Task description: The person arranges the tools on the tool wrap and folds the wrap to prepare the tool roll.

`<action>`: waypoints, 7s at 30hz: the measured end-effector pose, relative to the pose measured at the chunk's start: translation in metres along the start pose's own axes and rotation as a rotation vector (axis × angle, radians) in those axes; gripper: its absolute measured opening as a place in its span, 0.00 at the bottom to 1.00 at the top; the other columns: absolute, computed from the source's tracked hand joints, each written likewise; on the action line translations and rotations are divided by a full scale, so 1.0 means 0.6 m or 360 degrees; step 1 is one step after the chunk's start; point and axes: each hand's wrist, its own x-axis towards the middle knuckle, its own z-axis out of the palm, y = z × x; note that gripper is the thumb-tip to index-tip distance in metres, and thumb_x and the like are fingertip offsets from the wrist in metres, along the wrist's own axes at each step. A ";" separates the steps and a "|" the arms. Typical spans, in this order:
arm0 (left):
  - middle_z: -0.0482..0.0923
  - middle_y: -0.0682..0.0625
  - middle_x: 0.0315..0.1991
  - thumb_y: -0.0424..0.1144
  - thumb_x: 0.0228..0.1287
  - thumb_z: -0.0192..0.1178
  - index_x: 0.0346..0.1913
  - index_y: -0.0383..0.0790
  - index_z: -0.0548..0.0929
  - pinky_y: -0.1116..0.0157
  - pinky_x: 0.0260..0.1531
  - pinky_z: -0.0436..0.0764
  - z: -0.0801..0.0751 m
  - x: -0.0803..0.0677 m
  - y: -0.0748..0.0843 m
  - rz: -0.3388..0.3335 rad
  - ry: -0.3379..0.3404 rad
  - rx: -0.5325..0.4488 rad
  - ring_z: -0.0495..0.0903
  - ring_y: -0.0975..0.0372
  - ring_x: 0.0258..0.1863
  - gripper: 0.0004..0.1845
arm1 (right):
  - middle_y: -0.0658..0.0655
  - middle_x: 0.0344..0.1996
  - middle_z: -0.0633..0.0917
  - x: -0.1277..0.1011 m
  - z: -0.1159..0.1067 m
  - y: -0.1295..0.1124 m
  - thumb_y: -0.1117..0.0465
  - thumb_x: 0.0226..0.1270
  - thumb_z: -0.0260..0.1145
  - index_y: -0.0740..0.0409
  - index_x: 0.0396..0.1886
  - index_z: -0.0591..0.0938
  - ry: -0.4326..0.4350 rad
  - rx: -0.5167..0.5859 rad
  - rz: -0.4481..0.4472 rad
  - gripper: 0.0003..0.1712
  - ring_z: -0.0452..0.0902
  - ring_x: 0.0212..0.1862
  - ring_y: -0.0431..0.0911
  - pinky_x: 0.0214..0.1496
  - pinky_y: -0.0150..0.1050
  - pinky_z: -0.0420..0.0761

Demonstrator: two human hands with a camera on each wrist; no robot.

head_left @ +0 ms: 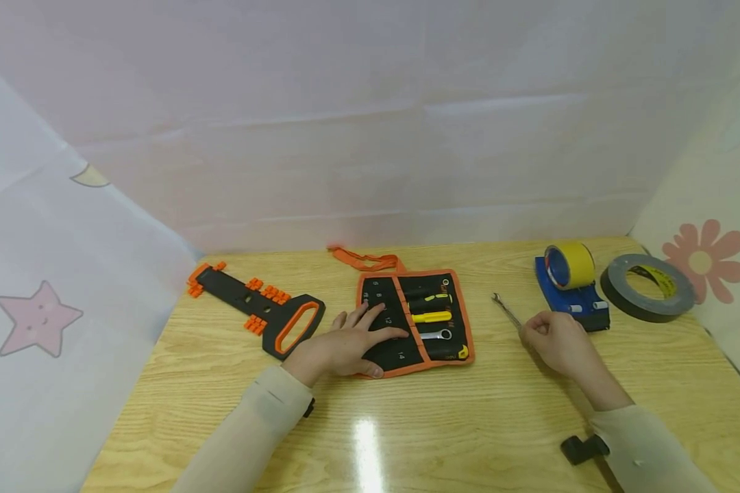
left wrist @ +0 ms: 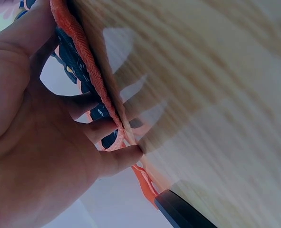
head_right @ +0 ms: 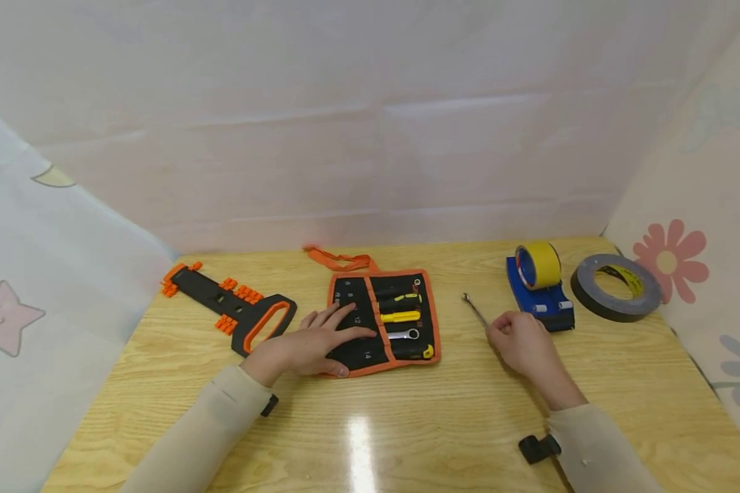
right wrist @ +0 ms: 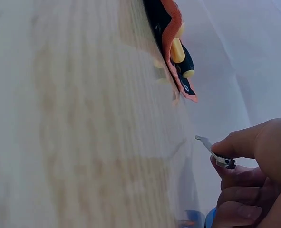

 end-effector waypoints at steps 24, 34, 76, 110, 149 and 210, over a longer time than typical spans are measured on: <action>0.31 0.45 0.91 0.54 0.73 0.68 0.85 0.74 0.60 0.30 0.82 0.44 0.000 -0.001 -0.001 0.0001 -0.0015 -0.0016 0.32 0.40 0.89 0.43 | 0.57 0.33 0.84 0.027 0.001 -0.037 0.60 0.84 0.63 0.67 0.50 0.87 0.0052 0.0063 -0.0127 0.14 0.73 0.33 0.47 0.33 0.37 0.71; 0.31 0.45 0.91 0.54 0.73 0.68 0.85 0.74 0.59 0.30 0.82 0.43 -0.001 0.000 -0.002 0.0011 -0.0021 -0.0012 0.31 0.40 0.89 0.43 | 0.56 0.34 0.84 0.057 0.005 -0.054 0.59 0.85 0.62 0.65 0.50 0.87 -0.0015 0.0051 -0.0236 0.13 0.73 0.35 0.47 0.37 0.40 0.72; 0.30 0.46 0.91 0.56 0.72 0.68 0.84 0.77 0.58 0.30 0.82 0.44 -0.001 0.003 -0.001 -0.0002 -0.0020 0.0028 0.32 0.40 0.89 0.44 | 0.55 0.27 0.79 0.155 0.062 -0.134 0.57 0.86 0.61 0.61 0.50 0.87 -0.0253 0.0133 -0.0449 0.13 0.69 0.28 0.46 0.35 0.41 0.70; 0.30 0.46 0.91 0.56 0.71 0.68 0.84 0.77 0.58 0.30 0.82 0.44 -0.002 0.003 -0.002 0.0008 -0.0025 0.0035 0.32 0.39 0.89 0.44 | 0.64 0.53 0.91 0.204 0.083 -0.133 0.53 0.84 0.65 0.61 0.57 0.91 -0.0253 0.0173 -0.0369 0.19 0.86 0.50 0.55 0.53 0.52 0.86; 0.31 0.46 0.91 0.57 0.71 0.68 0.84 0.77 0.59 0.31 0.83 0.45 -0.006 0.005 0.000 -0.0003 -0.0034 0.0044 0.33 0.40 0.89 0.43 | 0.69 0.64 0.85 0.214 0.068 -0.133 0.64 0.83 0.65 0.69 0.69 0.82 -0.0491 0.1120 0.0191 0.21 0.92 0.43 0.39 0.56 0.37 0.90; 0.32 0.45 0.91 0.55 0.70 0.69 0.84 0.75 0.60 0.31 0.83 0.45 -0.005 0.005 0.002 -0.0017 -0.0029 0.0037 0.34 0.40 0.89 0.44 | 0.59 0.45 0.91 0.243 0.110 -0.208 0.60 0.79 0.70 0.59 0.51 0.92 -0.0391 0.0021 -0.0390 0.10 0.87 0.43 0.50 0.48 0.46 0.87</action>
